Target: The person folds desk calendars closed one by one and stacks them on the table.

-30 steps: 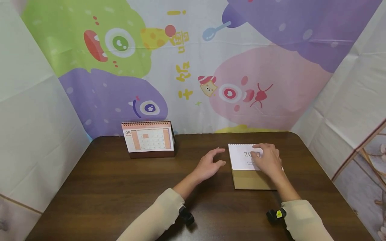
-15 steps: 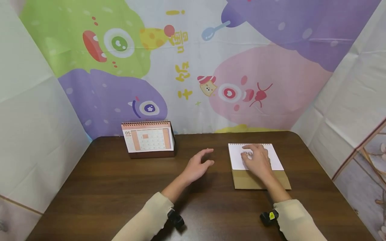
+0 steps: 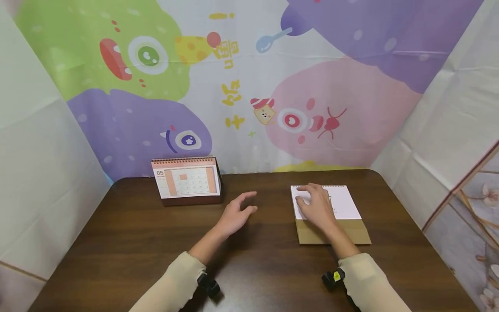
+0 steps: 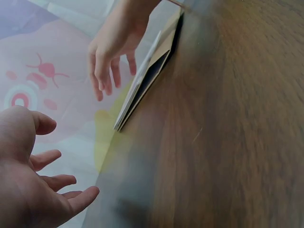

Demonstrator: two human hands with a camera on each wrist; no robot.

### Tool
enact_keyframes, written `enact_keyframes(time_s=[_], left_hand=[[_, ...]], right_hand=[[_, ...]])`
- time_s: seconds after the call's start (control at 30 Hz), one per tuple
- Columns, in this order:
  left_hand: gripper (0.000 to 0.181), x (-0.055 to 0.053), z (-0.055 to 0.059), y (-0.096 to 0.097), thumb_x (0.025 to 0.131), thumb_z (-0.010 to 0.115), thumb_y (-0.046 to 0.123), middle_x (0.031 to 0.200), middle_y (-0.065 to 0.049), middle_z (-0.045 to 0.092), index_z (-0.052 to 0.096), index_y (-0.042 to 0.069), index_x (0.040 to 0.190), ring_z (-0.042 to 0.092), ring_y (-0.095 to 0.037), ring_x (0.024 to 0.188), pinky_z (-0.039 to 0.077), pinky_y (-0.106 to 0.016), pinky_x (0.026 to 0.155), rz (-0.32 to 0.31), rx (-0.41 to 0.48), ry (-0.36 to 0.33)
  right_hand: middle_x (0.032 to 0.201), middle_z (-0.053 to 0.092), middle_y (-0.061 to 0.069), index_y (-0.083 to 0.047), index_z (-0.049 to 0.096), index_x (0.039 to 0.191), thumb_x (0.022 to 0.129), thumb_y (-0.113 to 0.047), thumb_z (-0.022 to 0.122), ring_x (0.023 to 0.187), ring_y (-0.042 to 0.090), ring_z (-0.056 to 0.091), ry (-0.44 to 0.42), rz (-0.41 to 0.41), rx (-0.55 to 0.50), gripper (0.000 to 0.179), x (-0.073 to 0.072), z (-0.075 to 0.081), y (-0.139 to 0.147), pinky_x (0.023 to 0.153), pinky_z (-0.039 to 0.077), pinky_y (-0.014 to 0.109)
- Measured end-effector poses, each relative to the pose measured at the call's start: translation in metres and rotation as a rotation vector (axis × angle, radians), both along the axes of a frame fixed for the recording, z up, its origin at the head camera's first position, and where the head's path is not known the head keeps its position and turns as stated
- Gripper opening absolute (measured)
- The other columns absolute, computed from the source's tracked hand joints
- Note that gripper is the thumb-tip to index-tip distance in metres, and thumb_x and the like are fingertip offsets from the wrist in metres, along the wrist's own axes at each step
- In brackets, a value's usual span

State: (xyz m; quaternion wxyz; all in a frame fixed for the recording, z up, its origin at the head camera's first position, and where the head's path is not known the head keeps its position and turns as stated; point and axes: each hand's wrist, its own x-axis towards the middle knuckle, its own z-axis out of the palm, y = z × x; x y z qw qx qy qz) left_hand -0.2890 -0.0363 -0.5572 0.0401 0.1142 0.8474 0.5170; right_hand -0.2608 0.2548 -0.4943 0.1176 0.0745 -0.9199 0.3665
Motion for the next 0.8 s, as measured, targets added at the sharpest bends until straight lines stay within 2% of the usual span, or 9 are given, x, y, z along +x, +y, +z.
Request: enact_keyframes(time_s=[0.1,0.2,0.3,0.53,0.8], left_hand=[[0.054,-0.003,-0.003,-0.009,0.104,0.073,0.039,0.171,0.003,0.059,0.064,0.036,0.157,0.049,-0.024,0.165,0.043,-0.055,0.135,0.010,0.002,0.006],[0.054,-0.005,-0.005,-0.017,0.103,0.073,0.039,0.170,0.002,0.061,0.065,0.036,0.156,0.050,-0.026,0.165,0.043,-0.057,0.134,0.029,0.009,0.018],[0.052,-0.004,-0.005,-0.024,0.103,0.074,0.038,0.170,0.000,0.061,0.066,0.036,0.155,0.050,-0.027,0.165,0.042,-0.059,0.134,0.053,0.024,0.026],[0.051,0.001,-0.006,-0.037,0.102,0.074,0.032,0.166,-0.006,0.065,0.069,0.028,0.153,0.053,-0.034,0.162,0.043,-0.062,0.133,0.085,0.047,0.080],[0.050,0.005,-0.007,-0.052,0.102,0.076,0.032,0.165,-0.004,0.066,0.070,0.029,0.151,0.052,-0.032,0.162,0.042,-0.061,0.134,0.123,0.065,0.064]], right_hand=[[0.156,0.061,0.037,-0.010,0.081,0.130,0.101,-0.028,0.076,0.141,0.064,0.053,0.059,0.010,0.011,0.035,-0.017,-0.022,0.000,0.111,0.043,0.079],[0.155,0.064,0.030,-0.017,0.082,0.131,0.102,-0.033,0.078,0.141,0.058,0.057,0.085,0.016,0.042,0.034,-0.034,-0.044,0.000,0.109,0.048,0.074],[0.159,0.063,0.026,-0.019,0.080,0.135,0.103,-0.032,0.078,0.146,0.055,0.056,0.074,0.036,0.052,0.035,-0.043,-0.054,-0.001,0.113,0.048,0.074],[0.159,0.063,0.027,-0.019,0.079,0.135,0.103,-0.032,0.078,0.146,0.054,0.057,0.064,0.057,0.048,0.034,-0.047,-0.056,-0.010,0.114,0.048,0.074],[0.158,0.064,0.025,-0.019,0.079,0.136,0.105,-0.032,0.077,0.146,0.052,0.058,0.053,0.066,0.065,0.034,-0.049,-0.055,-0.021,0.119,0.048,0.070]])
